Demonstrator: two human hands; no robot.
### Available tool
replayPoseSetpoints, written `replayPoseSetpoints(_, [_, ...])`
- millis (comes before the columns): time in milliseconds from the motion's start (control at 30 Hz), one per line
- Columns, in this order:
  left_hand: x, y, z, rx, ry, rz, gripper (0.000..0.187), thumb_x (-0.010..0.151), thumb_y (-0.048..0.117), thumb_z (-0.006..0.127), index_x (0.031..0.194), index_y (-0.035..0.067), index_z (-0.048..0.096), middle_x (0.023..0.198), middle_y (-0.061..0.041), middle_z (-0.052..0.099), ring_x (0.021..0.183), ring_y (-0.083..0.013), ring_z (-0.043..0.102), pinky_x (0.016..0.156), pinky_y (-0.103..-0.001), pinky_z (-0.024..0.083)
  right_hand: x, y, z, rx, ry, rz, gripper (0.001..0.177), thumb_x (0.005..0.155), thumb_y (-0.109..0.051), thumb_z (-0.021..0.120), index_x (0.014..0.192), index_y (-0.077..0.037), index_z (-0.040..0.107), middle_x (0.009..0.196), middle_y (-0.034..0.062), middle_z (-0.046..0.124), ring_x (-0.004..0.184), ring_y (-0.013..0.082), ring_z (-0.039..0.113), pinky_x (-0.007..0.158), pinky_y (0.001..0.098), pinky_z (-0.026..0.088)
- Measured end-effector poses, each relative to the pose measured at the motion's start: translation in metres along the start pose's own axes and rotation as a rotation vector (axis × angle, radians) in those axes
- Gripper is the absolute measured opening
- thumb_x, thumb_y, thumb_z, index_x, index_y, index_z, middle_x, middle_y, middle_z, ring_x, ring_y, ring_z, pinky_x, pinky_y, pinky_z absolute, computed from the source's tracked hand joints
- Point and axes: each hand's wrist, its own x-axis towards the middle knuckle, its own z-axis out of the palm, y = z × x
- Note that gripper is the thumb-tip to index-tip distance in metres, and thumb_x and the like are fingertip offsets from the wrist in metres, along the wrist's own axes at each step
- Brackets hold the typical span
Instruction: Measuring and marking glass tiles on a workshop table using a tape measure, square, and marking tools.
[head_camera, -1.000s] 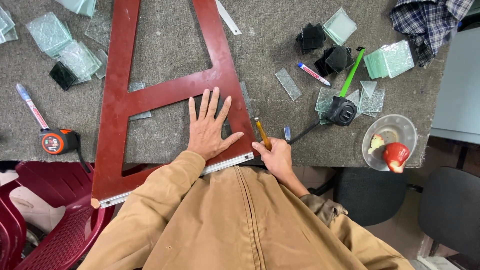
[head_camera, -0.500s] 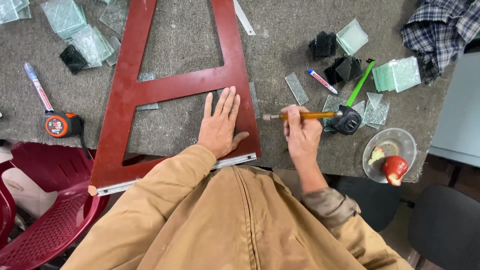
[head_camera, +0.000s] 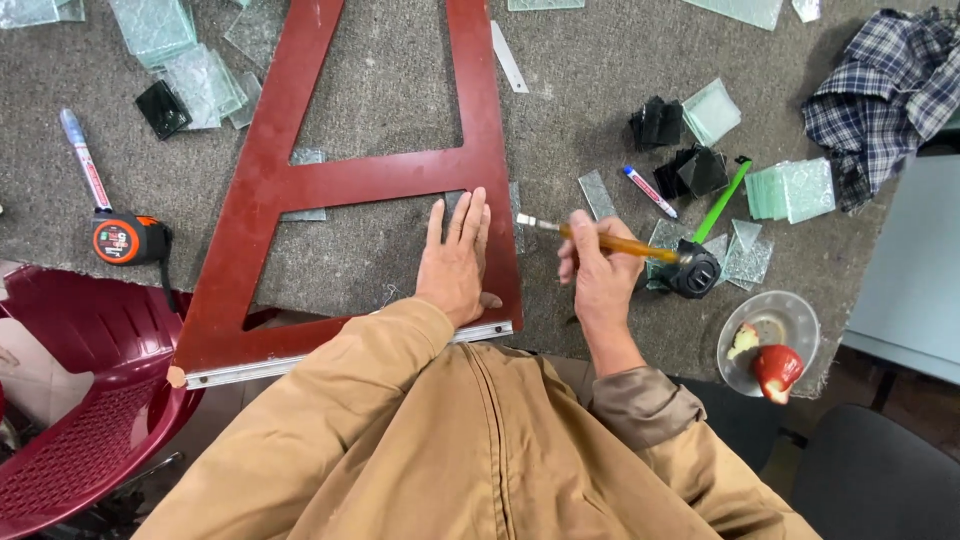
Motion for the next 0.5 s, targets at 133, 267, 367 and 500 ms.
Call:
replayPoseSetpoints(133, [-0.001, 0.003, -0.006, 0.039, -0.032, -0.022, 0.149, 0.08, 0.097, 0.067, 0.179, 0.001, 0.009, 0.188, -0.023, -0.008, 0.174, -0.037, -0.005, 0.14, -0.066, -0.006, 0.005, -0.004, 0.013, -0.083, -0.015, -0.131, 0.024, 0.116, -0.017, 0.069, 0.103, 0.0, 0.08, 0.062, 0.0135, 0.065, 0.04, 0.0098, 0.053, 0.034, 0.0213, 0.045])
replayPoseSetpoints(267, [-0.003, 0.003, -0.009, 0.064, -0.035, -0.03, 0.149, 0.08, 0.095, 0.069, 0.179, 0.001, 0.01, 0.188, -0.023, -0.007, 0.174, -0.037, -0.003, 0.14, -0.066, -0.005, 0.007, 0.002, 0.015, -0.09, -0.19, -0.12, 0.023, 0.102, 0.003, 0.08, 0.122, 0.013, 0.075, 0.09, 0.0262, 0.077, 0.068, 0.0223, 0.077, 0.054, 0.034, 0.07])
replayPoseSetpoints(367, [-0.003, 0.003, -0.008, 0.054, -0.04, -0.016, 0.151, 0.079, 0.095, 0.072, 0.179, 0.0, 0.008, 0.188, -0.024, -0.008, 0.174, -0.0376, -0.005, 0.14, -0.066, -0.006, 0.013, 0.021, 0.015, -0.146, -0.162, -0.124, 0.019, 0.098, 0.005, 0.083, 0.115, 0.011, 0.077, 0.086, 0.0281, 0.077, 0.06, 0.0237, 0.077, 0.049, 0.0329, 0.07])
replayPoseSetpoints(500, [-0.001, 0.003, -0.005, 0.037, -0.034, -0.017, 0.154, 0.077, 0.095, 0.074, 0.179, 0.0, 0.008, 0.188, -0.024, -0.008, 0.174, -0.0374, -0.004, 0.14, -0.065, -0.005, 0.027, 0.033, 0.021, -0.385, -0.191, -0.428, 0.005, 0.097, 0.001, 0.086, 0.1, 0.003, 0.083, 0.077, 0.0217, 0.078, 0.06, 0.0246, 0.077, 0.047, 0.0311, 0.061])
